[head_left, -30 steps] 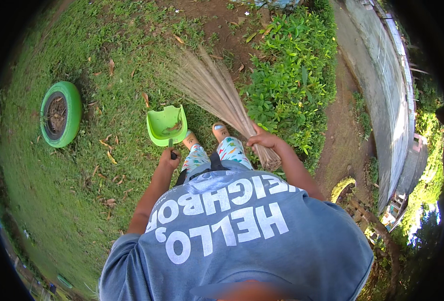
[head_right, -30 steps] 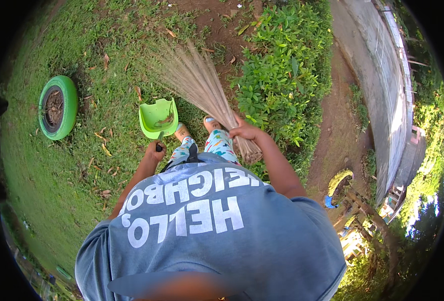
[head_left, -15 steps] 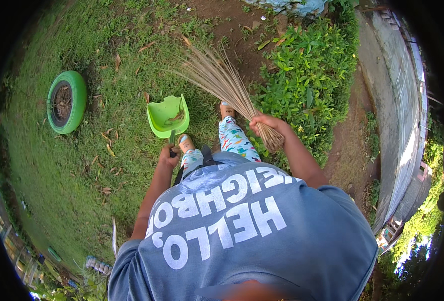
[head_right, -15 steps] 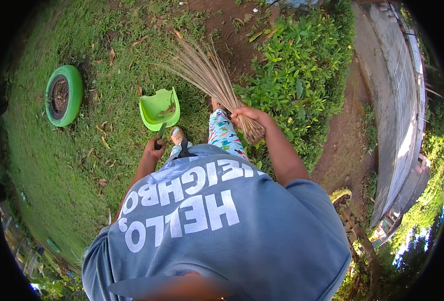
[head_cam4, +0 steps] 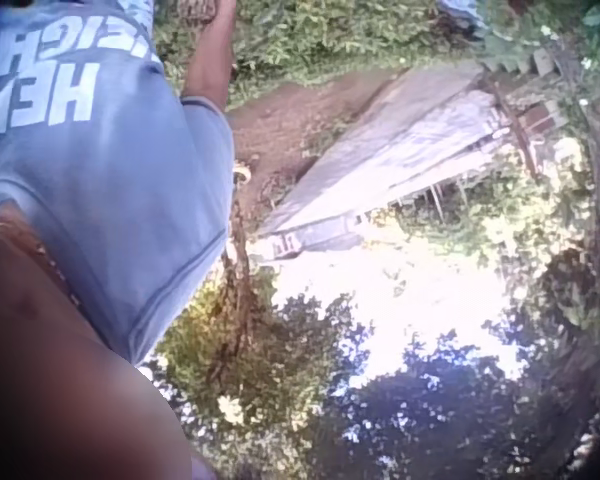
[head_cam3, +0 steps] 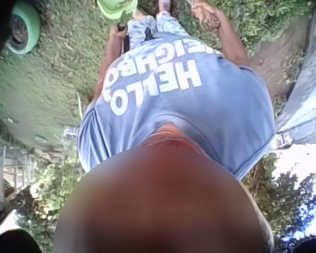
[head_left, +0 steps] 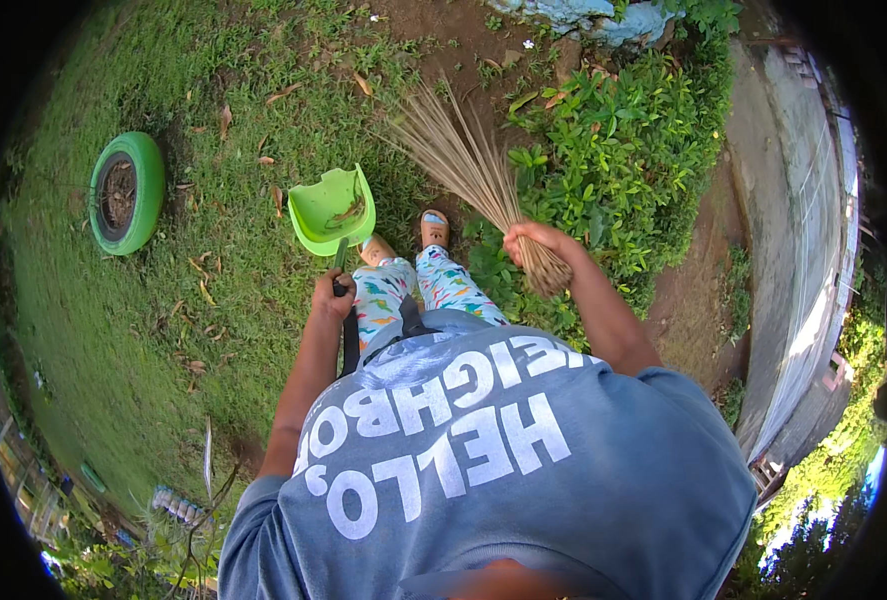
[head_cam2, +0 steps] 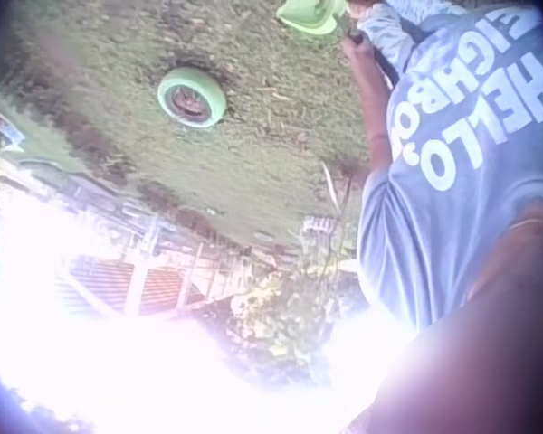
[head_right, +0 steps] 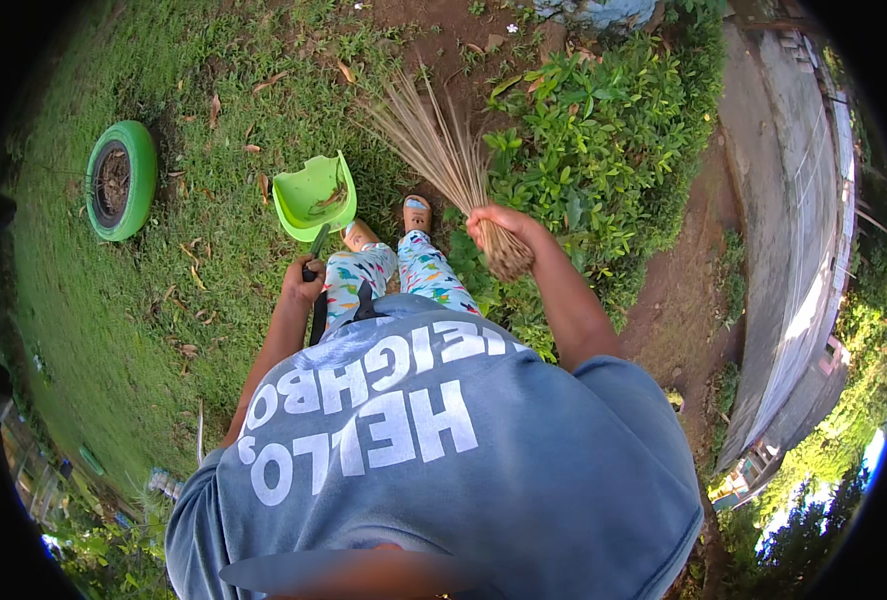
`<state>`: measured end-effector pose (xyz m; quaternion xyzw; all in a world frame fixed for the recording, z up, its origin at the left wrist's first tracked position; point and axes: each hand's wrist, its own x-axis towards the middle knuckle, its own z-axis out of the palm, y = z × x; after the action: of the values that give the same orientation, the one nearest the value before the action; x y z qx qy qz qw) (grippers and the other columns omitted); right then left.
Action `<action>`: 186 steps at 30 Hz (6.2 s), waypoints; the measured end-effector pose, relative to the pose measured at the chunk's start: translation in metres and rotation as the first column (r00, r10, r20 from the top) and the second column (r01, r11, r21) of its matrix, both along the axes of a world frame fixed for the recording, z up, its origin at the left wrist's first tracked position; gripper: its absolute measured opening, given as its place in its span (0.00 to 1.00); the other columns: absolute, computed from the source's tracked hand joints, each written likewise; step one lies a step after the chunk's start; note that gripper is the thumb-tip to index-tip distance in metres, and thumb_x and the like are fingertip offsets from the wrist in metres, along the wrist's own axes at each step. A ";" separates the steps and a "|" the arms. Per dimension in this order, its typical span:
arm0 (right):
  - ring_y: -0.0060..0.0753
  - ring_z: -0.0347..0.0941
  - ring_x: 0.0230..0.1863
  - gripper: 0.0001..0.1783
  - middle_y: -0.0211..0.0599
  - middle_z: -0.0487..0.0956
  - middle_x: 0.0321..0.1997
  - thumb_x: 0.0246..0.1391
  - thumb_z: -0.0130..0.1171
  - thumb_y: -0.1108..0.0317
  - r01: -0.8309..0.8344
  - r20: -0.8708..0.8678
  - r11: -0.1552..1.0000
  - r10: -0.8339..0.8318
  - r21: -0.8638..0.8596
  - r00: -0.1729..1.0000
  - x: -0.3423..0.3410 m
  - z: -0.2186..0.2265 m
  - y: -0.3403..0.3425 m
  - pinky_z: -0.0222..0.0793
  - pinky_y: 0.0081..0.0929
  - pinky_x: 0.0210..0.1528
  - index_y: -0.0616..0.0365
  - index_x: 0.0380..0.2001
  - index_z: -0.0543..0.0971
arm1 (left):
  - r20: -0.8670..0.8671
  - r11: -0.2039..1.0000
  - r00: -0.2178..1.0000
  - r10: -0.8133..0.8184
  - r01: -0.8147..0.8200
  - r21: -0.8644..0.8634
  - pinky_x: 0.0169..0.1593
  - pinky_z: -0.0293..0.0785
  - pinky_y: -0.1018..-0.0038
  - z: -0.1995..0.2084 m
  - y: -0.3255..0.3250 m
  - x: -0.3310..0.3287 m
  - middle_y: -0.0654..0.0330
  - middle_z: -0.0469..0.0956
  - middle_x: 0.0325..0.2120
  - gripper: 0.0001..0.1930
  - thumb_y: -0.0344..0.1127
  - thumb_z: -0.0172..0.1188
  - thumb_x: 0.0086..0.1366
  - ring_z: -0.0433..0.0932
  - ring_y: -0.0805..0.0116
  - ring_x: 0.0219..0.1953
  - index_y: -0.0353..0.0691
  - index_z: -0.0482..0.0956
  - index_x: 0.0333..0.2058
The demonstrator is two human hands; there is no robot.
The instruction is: The person sweeps dry leaves and debris on a grassy yard using a traditional broom and a green dustpan. They gather the debris into piles and sweep it into the dustpan, moving across different areas of the yard.
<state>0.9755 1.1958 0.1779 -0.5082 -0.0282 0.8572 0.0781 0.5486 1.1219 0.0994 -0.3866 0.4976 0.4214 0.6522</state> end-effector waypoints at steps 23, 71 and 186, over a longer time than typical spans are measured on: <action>0.22 0.67 0.17 0.29 0.34 0.70 0.20 0.46 0.53 0.72 -0.068 -0.112 0.977 0.091 0.201 0.989 -0.107 0.037 0.094 0.70 0.28 0.20 0.49 0.52 0.56 | -0.045 0.980 0.990 -0.136 0.127 -0.151 0.14 0.61 0.82 -0.033 0.054 -0.008 0.62 0.59 0.18 0.05 0.26 0.44 0.60 0.61 0.73 0.15 0.39 0.58 0.32; 0.24 0.67 0.19 0.06 0.30 0.69 0.18 0.49 0.47 0.69 0.127 0.077 0.991 -0.123 -0.042 0.989 0.108 -0.006 0.301 0.68 0.24 0.21 0.55 0.20 0.66 | -0.071 0.877 0.896 0.438 -0.443 -0.184 0.16 0.61 0.81 -0.035 0.170 0.085 0.64 0.59 0.16 0.04 0.26 0.44 0.61 0.60 0.74 0.13 0.41 0.59 0.32; 0.25 0.65 0.16 0.11 0.28 0.67 0.14 0.45 0.50 0.66 -0.647 -0.098 0.756 0.639 -0.103 0.763 -0.118 -0.030 0.645 0.67 0.27 0.21 0.52 0.12 0.66 | -0.175 0.382 0.369 0.913 -0.923 0.044 0.14 0.58 0.81 0.029 0.376 0.117 0.64 0.56 0.13 0.07 0.22 0.45 0.59 0.57 0.74 0.13 0.38 0.58 0.24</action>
<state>0.8578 1.8403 0.1481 -0.4471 -0.1428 0.8459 -0.2533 0.6657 1.4977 0.1280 -0.5799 0.2655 0.7282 0.2510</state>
